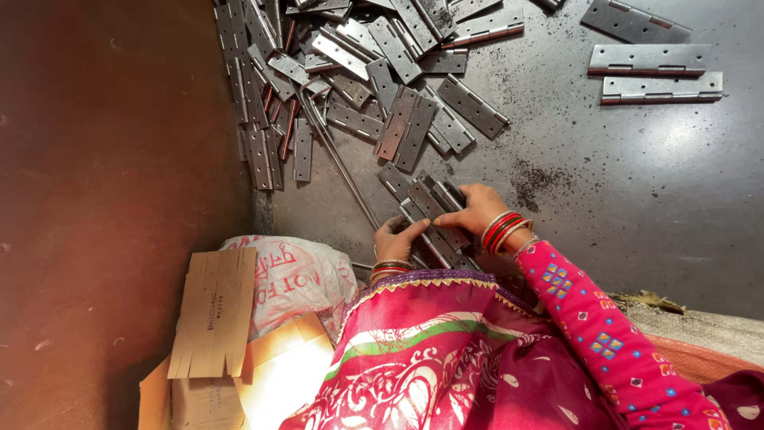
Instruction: The person collects metal hinges from piles on the floor, groups them into stacks, brushes away metal shavings from the workplace using a magnet tool, and stacks them together again.
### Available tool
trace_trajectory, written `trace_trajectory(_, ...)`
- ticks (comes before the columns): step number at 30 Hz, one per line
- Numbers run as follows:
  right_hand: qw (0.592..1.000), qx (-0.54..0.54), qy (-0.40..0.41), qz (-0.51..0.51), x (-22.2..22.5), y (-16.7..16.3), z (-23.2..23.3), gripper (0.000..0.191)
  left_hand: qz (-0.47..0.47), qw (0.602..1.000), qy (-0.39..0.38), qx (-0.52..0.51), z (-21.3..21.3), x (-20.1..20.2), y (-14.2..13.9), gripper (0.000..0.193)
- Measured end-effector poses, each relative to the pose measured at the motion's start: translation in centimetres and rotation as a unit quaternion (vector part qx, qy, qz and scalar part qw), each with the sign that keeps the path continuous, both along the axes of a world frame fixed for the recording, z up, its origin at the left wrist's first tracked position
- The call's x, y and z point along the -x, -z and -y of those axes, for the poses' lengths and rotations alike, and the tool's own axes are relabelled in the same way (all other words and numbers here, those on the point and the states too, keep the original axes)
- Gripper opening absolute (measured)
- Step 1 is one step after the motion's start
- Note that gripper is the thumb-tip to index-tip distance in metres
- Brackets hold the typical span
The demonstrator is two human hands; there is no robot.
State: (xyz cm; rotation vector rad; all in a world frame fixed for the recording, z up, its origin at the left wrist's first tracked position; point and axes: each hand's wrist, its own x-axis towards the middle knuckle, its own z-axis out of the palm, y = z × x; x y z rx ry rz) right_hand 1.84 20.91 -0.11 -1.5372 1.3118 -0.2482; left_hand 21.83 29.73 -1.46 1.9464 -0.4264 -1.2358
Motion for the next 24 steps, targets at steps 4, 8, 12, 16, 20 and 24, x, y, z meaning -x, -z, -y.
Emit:
trace_trajectory(4, 0.998, -0.051, 0.009, 0.04, 0.3, 0.4, 0.5, 0.055, -0.026, 0.995, 0.033, 0.091, -0.1, 0.6, 0.2, 0.061)
trace_trajectory(8, 0.987, -0.125, 0.024, 0.102, 0.7, 0.4, 0.3, 0.045, 0.005, 0.996, -0.018, 0.091, 0.4, 0.9, -0.1, 0.066)
trace_trajectory(12, 0.953, -0.197, 0.054, 0.225, 1.5, 0.2, -0.7, 0.042, -0.09, 0.994, -0.007, 0.057, 1.3, 0.9, -1.2, 0.064)
trace_trajectory(16, 0.906, -0.24, 0.089, 0.336, 1.5, -0.1, -1.7, 0.053, -0.166, 0.981, 0.006, 0.1, 1.4, 1.0, -2.4, 0.069)
trace_trajectory(20, 0.899, -0.227, 0.064, 0.368, 1.5, -0.9, -1.9, 0.063, -0.28, 0.95, 0.008, 0.137, 1.1, 0.8, -3.2, 0.076)
trace_trajectory(24, 0.863, -0.273, 0.08, 0.417, 2.4, -2.5, -2.1, 0.063, -0.258, 0.948, 0.086, 0.167, 1.2, 0.9, -3.7, 0.081)
